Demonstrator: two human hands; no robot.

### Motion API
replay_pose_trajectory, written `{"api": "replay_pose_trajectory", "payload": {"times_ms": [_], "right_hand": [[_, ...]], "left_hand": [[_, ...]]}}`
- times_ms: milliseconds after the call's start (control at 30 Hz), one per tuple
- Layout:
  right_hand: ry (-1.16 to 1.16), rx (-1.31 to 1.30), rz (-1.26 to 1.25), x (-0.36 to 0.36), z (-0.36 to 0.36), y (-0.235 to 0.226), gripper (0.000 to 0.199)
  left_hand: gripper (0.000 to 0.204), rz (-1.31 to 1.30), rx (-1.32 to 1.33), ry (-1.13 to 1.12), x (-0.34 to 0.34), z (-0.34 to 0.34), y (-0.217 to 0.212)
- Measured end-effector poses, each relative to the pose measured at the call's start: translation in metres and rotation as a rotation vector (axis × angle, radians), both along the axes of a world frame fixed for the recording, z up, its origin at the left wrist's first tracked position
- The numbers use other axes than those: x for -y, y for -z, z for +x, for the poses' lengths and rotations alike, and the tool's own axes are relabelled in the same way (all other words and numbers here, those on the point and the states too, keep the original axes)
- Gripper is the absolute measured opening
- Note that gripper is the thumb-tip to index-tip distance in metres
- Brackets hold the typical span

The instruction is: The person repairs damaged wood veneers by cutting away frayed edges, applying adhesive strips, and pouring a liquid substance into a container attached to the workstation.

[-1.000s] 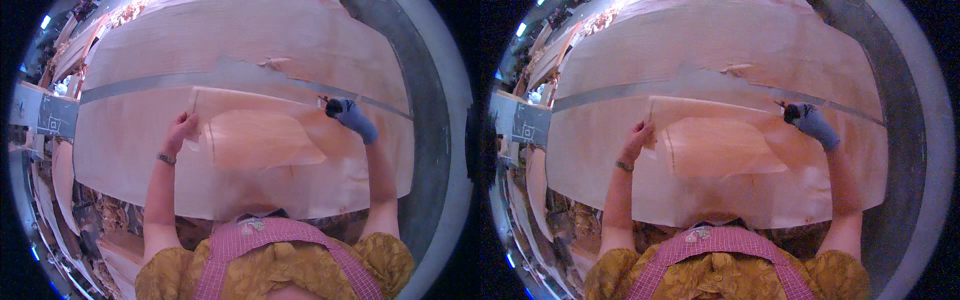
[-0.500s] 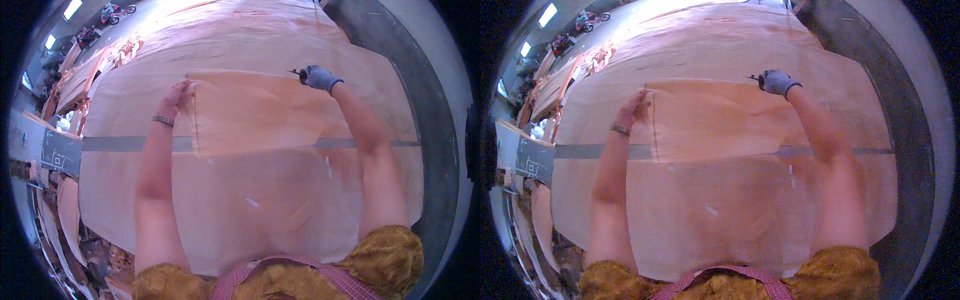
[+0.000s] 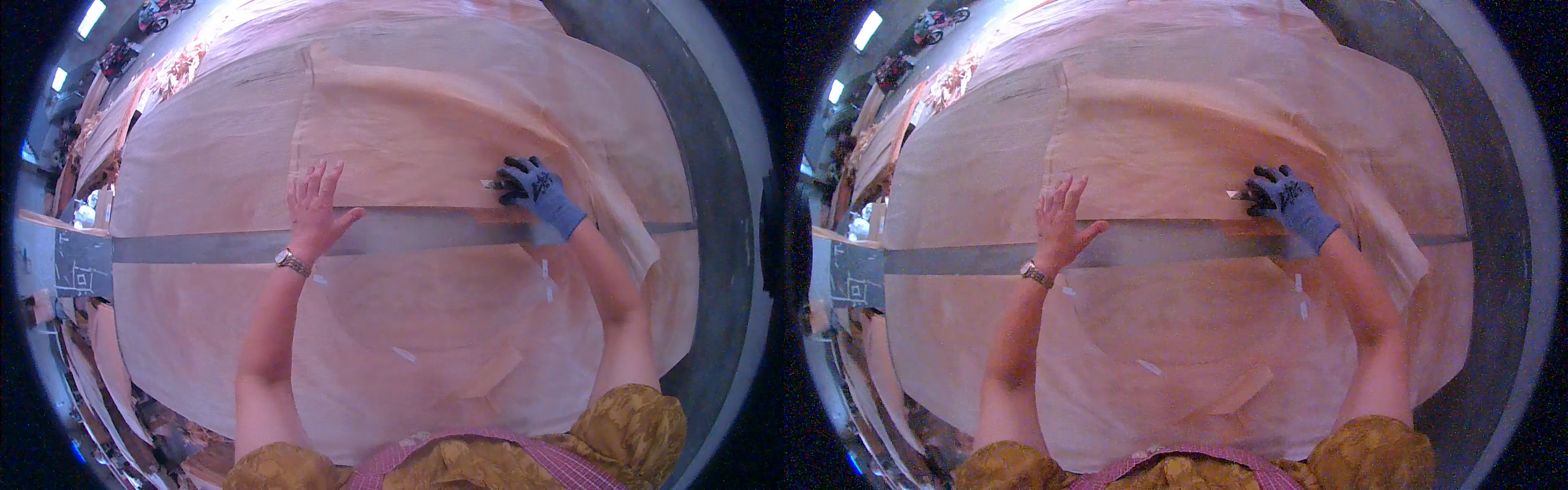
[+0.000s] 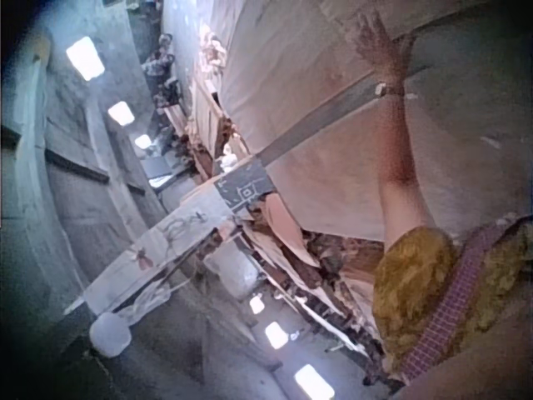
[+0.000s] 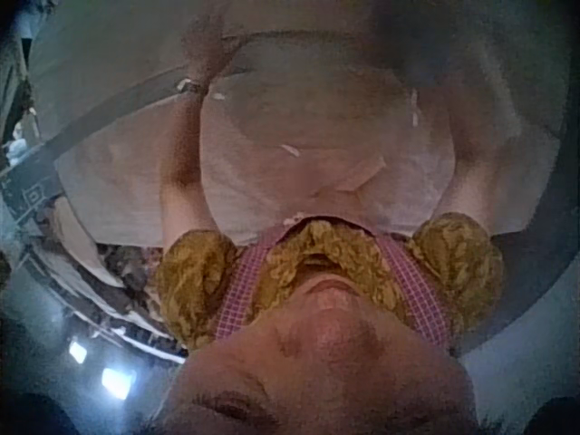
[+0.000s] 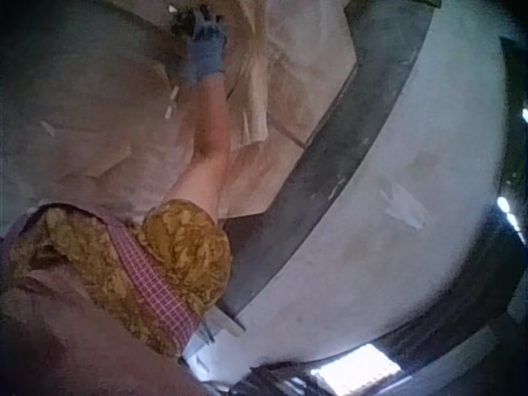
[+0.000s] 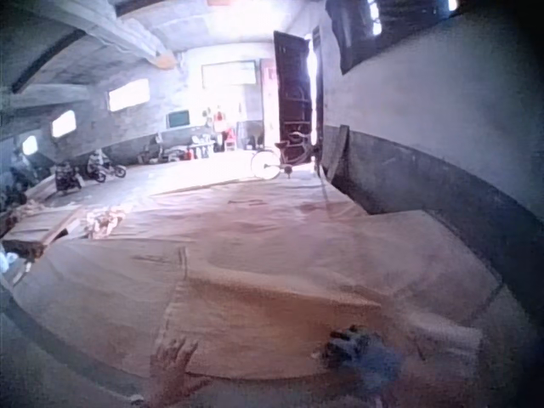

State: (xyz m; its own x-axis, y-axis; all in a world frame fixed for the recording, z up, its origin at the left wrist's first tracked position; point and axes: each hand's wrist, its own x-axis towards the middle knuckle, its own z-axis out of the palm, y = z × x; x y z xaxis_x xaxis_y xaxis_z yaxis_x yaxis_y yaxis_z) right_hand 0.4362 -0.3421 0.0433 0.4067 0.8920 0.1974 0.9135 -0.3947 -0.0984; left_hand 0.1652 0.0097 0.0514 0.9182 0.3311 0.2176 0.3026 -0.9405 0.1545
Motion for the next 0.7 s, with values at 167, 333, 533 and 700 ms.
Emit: {"api": "replay_pose_trajectory", "payload": {"times_ms": [167,333,533,700], "right_hand": [[-0.033,-0.135,0.017,0.002,0.012,0.016,0.024],[-0.025,-0.133,0.059,-0.007,0.024,0.013,0.021],[-0.117,-0.14,0.054,-0.011,0.042,-0.015,0.021],[-0.05,-0.354,0.098,-0.018,0.015,-0.034,0.033]], "left_hand": [[0.096,-0.051,-0.05,-0.079,-0.001,-0.001,0.016],[0.092,-0.076,-0.109,-0.016,0.001,-0.005,0.007],[0.051,0.09,0.123,0.049,-0.016,0.011,0.022],[0.025,0.276,0.196,0.093,-0.019,0.0,0.038]]}}
